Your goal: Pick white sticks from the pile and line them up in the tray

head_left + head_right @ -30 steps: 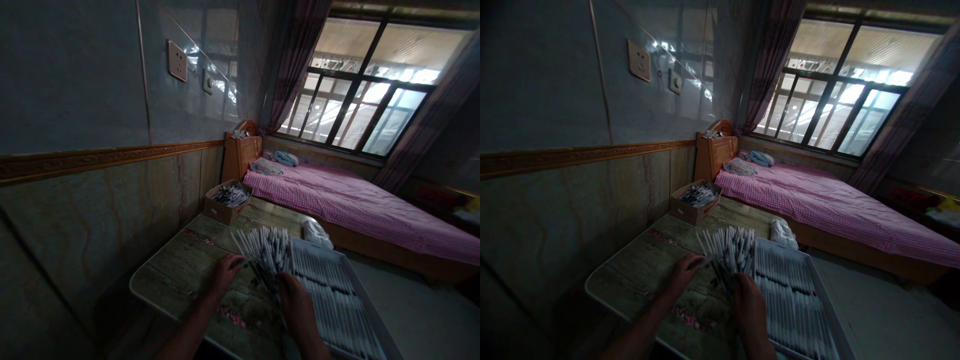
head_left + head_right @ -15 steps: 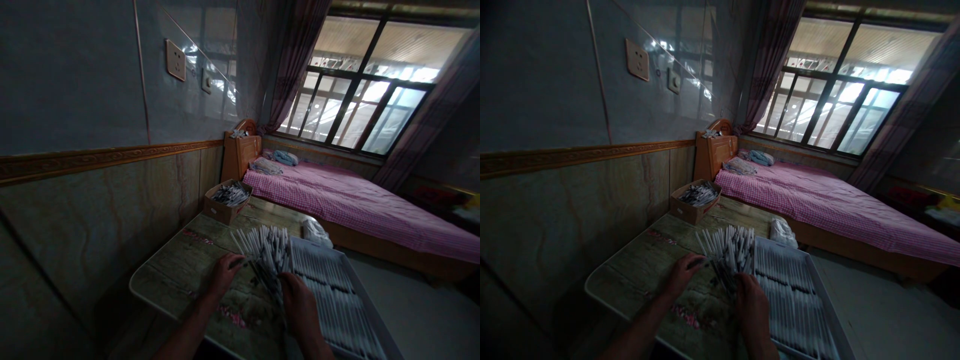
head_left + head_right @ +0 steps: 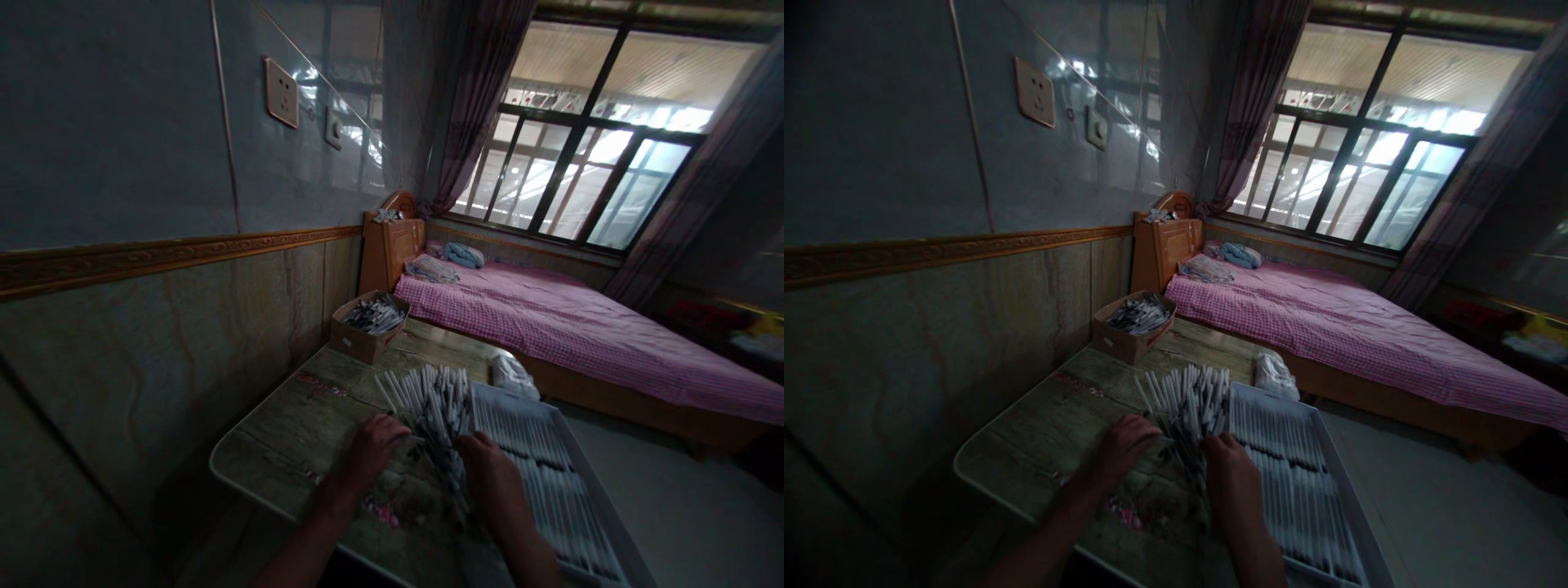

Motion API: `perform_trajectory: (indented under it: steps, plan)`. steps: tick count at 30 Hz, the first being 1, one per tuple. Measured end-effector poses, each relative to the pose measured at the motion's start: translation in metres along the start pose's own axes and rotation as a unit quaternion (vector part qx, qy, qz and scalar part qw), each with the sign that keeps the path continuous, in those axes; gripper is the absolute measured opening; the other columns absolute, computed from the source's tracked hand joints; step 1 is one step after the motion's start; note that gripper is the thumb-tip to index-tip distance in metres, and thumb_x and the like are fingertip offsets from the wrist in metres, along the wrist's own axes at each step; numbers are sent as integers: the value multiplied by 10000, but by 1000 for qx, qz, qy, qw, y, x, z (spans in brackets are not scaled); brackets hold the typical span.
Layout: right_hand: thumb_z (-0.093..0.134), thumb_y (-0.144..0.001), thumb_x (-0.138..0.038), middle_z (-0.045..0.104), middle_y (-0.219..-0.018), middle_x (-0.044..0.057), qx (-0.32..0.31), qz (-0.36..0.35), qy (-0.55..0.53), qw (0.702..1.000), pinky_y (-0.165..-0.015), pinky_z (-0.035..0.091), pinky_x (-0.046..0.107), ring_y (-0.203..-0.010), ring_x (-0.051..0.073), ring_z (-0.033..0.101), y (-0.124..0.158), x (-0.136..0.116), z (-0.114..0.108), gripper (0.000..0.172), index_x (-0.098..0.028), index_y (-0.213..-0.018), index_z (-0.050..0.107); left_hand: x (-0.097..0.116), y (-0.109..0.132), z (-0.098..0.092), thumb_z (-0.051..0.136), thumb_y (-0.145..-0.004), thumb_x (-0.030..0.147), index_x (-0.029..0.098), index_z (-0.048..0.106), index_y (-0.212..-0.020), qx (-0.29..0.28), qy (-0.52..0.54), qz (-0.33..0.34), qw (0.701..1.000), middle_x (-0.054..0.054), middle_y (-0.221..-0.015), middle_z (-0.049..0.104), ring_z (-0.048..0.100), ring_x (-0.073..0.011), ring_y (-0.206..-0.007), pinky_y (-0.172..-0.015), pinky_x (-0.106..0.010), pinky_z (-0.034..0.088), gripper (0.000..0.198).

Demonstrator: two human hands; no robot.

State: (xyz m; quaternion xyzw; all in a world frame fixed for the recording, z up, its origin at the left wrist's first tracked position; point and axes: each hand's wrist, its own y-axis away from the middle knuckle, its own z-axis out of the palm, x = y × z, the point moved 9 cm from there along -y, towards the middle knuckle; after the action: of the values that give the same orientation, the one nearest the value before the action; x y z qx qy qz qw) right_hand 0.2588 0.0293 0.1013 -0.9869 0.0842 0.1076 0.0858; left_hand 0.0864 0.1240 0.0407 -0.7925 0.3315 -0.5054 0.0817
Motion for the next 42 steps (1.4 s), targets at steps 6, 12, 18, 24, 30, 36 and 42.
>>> perform_trajectory:
  steps: [6, 12, 18, 24, 30, 36, 42]
  plan:
    - [490, -912, -240, 721, -1081, 64, 20, -34, -239, 970, -836, 495, 255, -984, 185, 678, -2, -12, 17, 345, -214, -1221, 640, 2, 2, -2, 618, -855, 270, 290, 772, -939, 11, 75, -12, 997, -34, -937, 778, 684, -217, -934, -887, -330, 507, 177]
    - [416, -892, -205, 646, -1248, 99, 85, 20, -221, 971, -934, 505, 305, -1131, 214, 626, 46, 14, 41, 424, -215, -1275, 597, -34, 8, -22, 620, -813, 318, 234, 752, -934, 158, 140, -100, 972, -54, -953, 779, 703, -235, -926, -877, -357, 536, 198]
    - [398, -836, -64, 629, -1221, 77, -29, 74, -42, 996, -738, 526, 259, -985, 202, 669, 81, 23, 77, 538, -288, -1277, 610, -44, 8, -21, 612, -813, 318, 215, 744, -958, 182, 119, -106, 970, -62, -973, 781, 706, -237, -937, -893, -373, 535, 222]
    - [426, -816, -10, 674, -1047, 80, -39, 15, -40, 998, -827, 498, 273, -961, 211, 653, 68, 0, 79, 412, -223, -1030, 707, -45, 8, -19, 588, -815, 278, 201, 736, -962, 180, 103, -103, 973, -69, -965, 783, 716, -230, -926, -883, -372, 551, 222]
    - [451, -835, -6, 683, -993, 87, -8, -23, -44, 999, -779, 481, 262, -916, 209, 652, 44, -30, 74, 323, -201, -895, 701, -42, 6, -17, 593, -817, 235, 213, 738, -973, 149, 81, -116, 979, -59, -999, 785, 720, -222, -938, -891, -367, 559, 214]
    - [399, -826, 32, 684, -1045, 112, -24, -30, 4, 999, -780, 478, 290, -971, 242, 644, -2, -46, 77, 400, -176, -972, 708, -37, 6, -12, 589, -828, 215, 221, 734, -979, 111, 59, -118, 985, -50, -1003, 784, 716, -209, -952, -897, -340, 553, 209]
    - [412, -845, 2, 685, -1033, 88, 25, -34, -15, 999, -751, 476, 274, -944, 221, 654, -12, -37, 79, 391, -204, -1032, 687, -33, 4, -6, 580, -847, 195, 242, 730, -982, 71, 22, -115, 991, -36, -1023, 779, 704, -195, -980, -921, -307, 526, 207]
